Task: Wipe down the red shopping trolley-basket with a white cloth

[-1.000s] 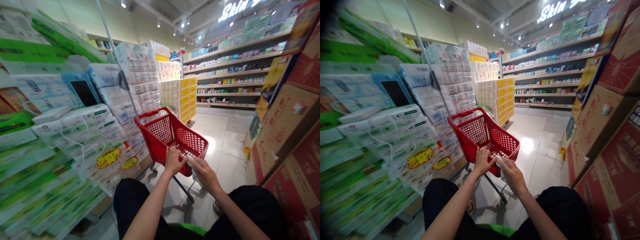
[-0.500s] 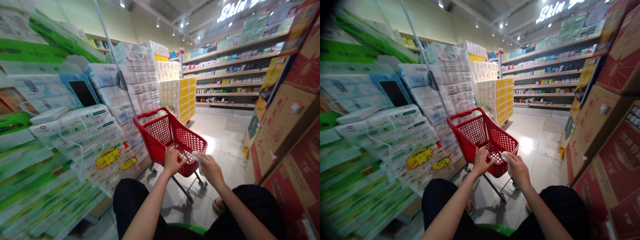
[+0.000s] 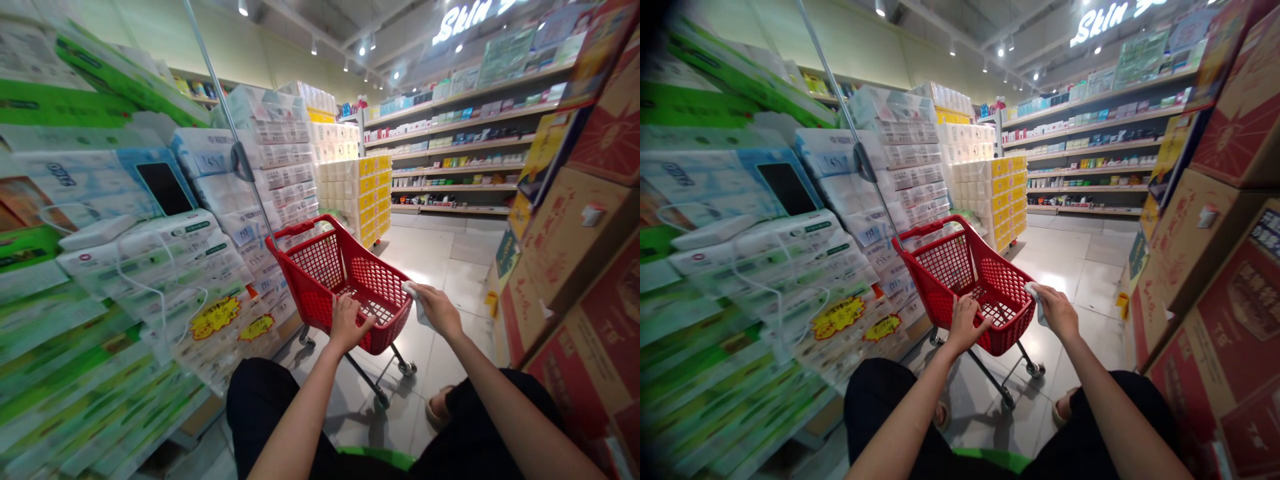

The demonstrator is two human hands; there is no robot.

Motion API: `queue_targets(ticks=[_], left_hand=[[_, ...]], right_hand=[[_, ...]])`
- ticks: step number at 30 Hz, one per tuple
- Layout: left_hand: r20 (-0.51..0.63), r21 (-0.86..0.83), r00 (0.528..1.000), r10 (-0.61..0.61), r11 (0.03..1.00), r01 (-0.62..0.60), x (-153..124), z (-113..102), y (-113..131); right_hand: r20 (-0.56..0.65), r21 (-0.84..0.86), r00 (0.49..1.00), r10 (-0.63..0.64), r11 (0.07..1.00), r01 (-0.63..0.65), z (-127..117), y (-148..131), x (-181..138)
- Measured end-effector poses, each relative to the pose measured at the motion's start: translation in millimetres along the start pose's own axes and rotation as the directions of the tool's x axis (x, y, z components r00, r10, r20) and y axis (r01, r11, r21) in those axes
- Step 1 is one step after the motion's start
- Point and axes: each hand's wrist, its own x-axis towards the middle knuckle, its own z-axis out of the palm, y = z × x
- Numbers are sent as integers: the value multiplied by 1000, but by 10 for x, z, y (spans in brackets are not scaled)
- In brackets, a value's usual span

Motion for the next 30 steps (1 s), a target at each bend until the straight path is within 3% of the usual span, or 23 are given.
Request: queue_targets(ticks=[4,8,10,14,19,22,27,30], left_hand=[[3,-8,1000,8,1000,-8,-23,-20,-10],[-6,-5,1000,1,1000,-1,-22,-38,-36],[-9,-1,1000,-1,1000,1,-18,-43,-43],[-3,5,1000,-1,1000,1,-4,-32,-33],[1,9,1000,-12,1000,12,-9,-12,11],[5,6,1000,-14,1000,14,-21,-20,24],[15,1,1000,-12,1000,12,-18,-43,10],[7,3,1000,-12,1000,12,-20,-61,1]], right_hand=[[-31,85,999,-12,996,14,45,-294,-253],[-9,158,995,-96,983,96,82,-723,-572],[7,162,990,-144,977,141,72,-800,-614],[59,100,983,-175,981,168,4,-546,-391],[60,48,997,-39,998,36,-36,-27,47],[61,52,998,-19,999,16,-23,14,87],[6,113,999,-48,992,47,-20,-556,-322],[17,169,988,-155,974,150,-22,-1013,-598]])
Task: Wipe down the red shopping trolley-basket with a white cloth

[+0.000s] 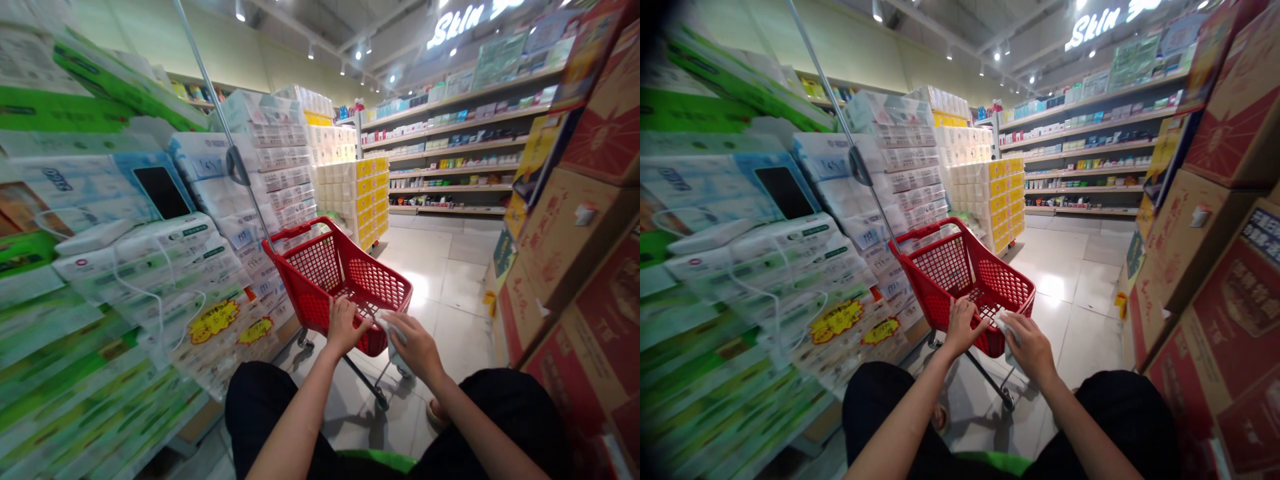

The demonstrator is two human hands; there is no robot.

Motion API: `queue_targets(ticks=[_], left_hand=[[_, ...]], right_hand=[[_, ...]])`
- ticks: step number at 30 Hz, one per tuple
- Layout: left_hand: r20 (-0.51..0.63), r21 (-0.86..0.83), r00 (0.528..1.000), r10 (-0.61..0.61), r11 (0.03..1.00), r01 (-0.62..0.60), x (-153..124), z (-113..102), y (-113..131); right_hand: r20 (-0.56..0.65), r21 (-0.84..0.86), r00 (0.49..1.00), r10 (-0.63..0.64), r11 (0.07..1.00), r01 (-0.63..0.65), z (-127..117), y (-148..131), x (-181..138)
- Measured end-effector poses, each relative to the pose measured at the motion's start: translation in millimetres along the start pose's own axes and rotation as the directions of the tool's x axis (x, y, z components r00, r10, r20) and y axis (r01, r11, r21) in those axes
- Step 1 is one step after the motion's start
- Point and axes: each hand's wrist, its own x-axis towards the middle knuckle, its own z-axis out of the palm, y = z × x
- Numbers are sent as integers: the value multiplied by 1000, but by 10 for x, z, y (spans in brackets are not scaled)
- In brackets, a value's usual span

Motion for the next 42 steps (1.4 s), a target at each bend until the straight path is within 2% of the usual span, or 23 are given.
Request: queue_targets(ticks=[2,4,7,11,14,17,22,25,27,29,32,35,38,42], left_hand=[[-3,4,1000,0,1000,0,-8,-11,-2],[-2,6,1000,1,1000,-1,-14,-15,-1],[-5,3,1000,-7,1000,7,-12,0,5],[-3,3,1000,-15,1000,15,4,32,17],[0,1,1000,-13,1000,13,6,38,21],[4,-1,1000,-8,1000,8,2,28,15],[1,2,1000,-8,1000,8,-3,3,-12],[-5,2,1000,-13,1000,13,-5,0,-14],[-8,7,1000,-17,1000,17,-2,8,-2],[-9,12,1000,-22,1000,22,2,25,20],[-15,11,1000,-24,1000,24,-1,58,62],[-22,9,1000,-17,1000,18,-17,86,103],[-17,6,1000,-5,1000,5,-22,97,133],[-6,2,1000,4,1000,-4,12,99,151]], right_hand=[[3,21,998,-63,998,63,36,-178,-57],[18,-2,994,-104,995,104,41,-175,-41],[47,-92,995,-91,991,95,-16,122,92],[12,-159,997,71,985,-68,-154,675,333],[14,-171,992,124,978,-120,-204,831,414],[-9,-169,993,114,979,-114,-144,610,318],[-12,-76,1000,-9,997,8,73,-62,-17],[14,-62,996,-88,994,89,117,-144,-68],[41,-95,991,-128,987,131,84,9,-13],[48,-143,993,-111,983,116,13,273,90],[22,-193,1000,2,981,2,-118,684,273],[16,-220,996,92,972,-86,-216,842,388],[13,-236,991,133,963,-126,-226,609,334],[61,-133,996,63,990,-55,-77,-12,78]])
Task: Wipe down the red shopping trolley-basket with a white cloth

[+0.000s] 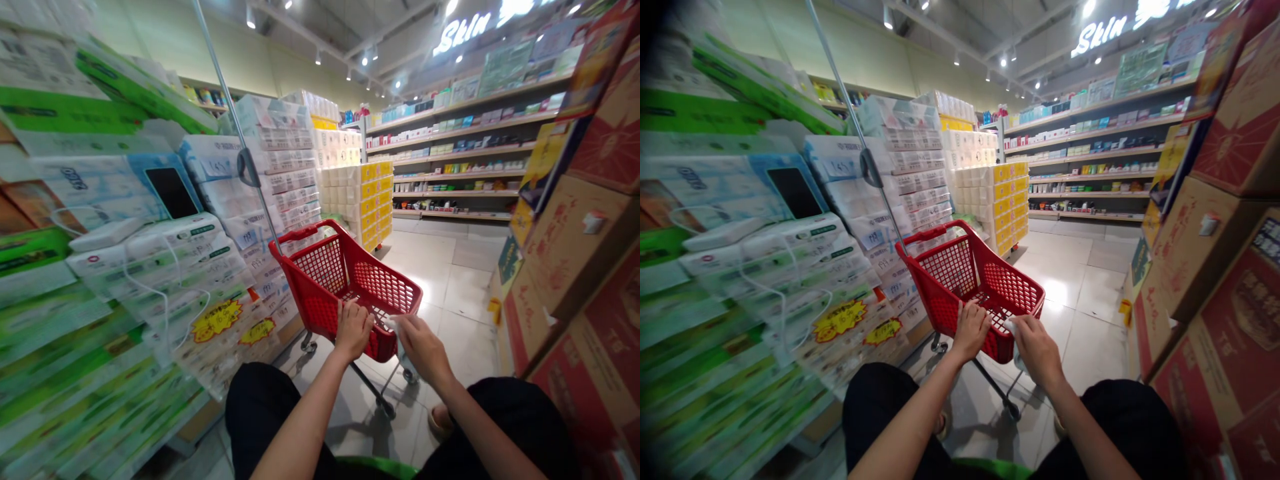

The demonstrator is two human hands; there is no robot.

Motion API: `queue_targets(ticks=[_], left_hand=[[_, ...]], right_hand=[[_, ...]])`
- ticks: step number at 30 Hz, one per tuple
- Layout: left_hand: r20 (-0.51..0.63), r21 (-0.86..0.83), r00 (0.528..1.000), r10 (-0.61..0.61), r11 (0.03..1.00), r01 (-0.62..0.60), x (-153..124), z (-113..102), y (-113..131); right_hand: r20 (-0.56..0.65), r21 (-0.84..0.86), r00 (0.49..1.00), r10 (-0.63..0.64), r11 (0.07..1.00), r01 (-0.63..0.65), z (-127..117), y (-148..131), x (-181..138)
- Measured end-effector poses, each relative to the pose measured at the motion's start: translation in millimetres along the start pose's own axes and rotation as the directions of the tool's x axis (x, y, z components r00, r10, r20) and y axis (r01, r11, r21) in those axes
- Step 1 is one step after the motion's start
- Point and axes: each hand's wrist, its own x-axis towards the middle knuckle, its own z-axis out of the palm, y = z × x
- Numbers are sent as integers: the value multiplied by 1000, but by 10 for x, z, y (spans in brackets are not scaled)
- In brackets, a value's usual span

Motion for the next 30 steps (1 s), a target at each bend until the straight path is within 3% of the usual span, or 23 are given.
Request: queue_targets(ticks=[3,6,11,14,21,26,30], left_hand=[[6,0,1000,3,1000,-3,36,8,5],[15,-10,1000,16,1000,-16,57,17,13],[21,-19,999,40,999,-40,56,-24,35],[64,-22,990,129,992,-128,59,-91,53],[213,-4,917,336,939,-343,214,-170,81],[131,114,962,238,961,-253,388,-111,-37],[95,180,978,185,963,-200,475,-1,-31]], right_hand=[[-33,21,999,-24,999,25,109,-303,-114],[-38,-32,998,-40,999,39,149,-329,-79],[-3,-49,998,-63,997,63,57,-113,-23],[-34,-14,998,-50,999,49,-16,43,-75],[-41,63,996,-82,994,84,-216,547,-189],[-106,71,994,-26,997,34,-255,847,-211],[-178,30,983,36,999,-31,-239,790,-179]])
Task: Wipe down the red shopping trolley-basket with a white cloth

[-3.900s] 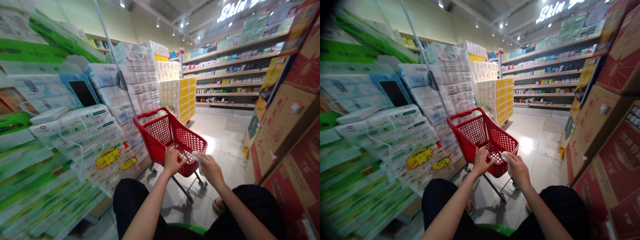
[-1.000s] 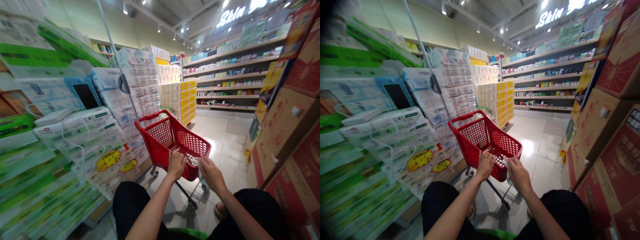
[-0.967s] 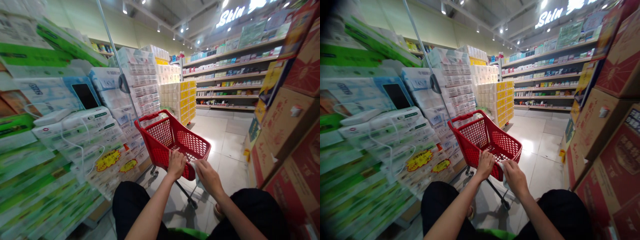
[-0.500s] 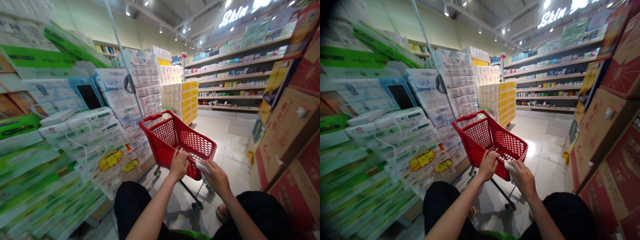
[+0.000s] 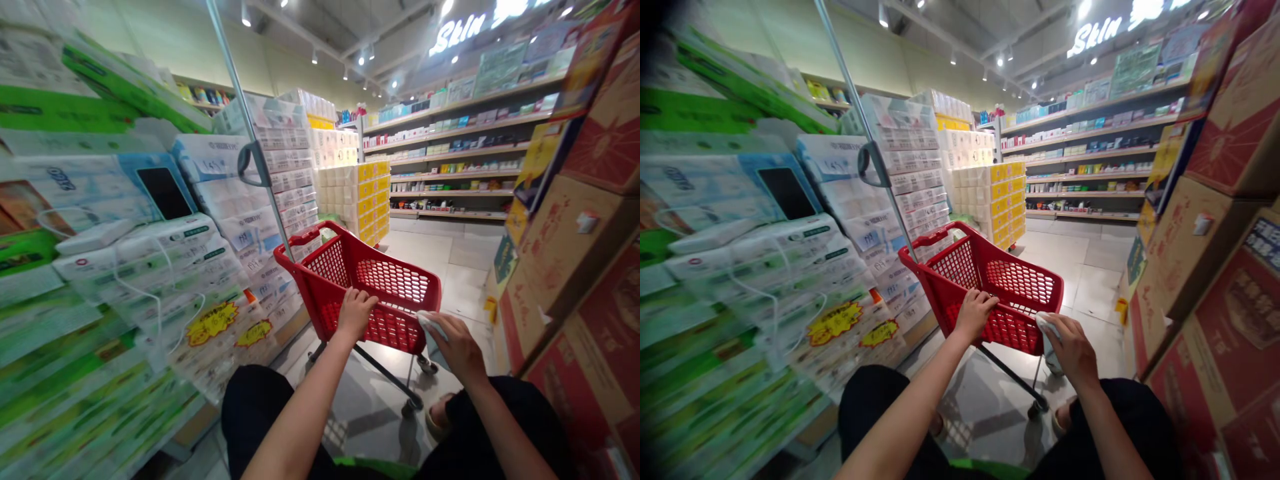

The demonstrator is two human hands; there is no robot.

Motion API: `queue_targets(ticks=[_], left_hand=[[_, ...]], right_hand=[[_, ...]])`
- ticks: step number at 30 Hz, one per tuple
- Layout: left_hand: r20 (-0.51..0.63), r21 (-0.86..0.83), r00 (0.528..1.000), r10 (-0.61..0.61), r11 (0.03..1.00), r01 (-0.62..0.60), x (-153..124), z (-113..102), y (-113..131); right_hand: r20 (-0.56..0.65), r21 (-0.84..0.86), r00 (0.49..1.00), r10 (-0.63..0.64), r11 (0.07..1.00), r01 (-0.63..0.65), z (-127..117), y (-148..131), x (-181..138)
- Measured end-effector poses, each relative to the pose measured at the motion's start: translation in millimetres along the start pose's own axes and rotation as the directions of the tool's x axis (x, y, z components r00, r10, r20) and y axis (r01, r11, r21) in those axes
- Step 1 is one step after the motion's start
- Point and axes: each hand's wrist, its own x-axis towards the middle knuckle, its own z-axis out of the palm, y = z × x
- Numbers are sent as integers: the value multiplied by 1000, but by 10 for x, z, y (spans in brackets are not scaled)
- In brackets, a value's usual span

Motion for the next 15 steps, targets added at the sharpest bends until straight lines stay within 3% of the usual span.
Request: queue_targets(ticks=[5,10,15], left_hand=[[-11,-53,1000,-9,999,8,26,25,91],[-53,-50,997,-47,998,45,-8,1,130],[-67,-39,995,-72,997,69,-18,5,133]], right_hand=[[-72,-144,997,34,989,-44,77,-412,104],[11,-291,995,-101,951,100,339,-810,400],[44,-344,977,-206,916,209,542,-933,589]])
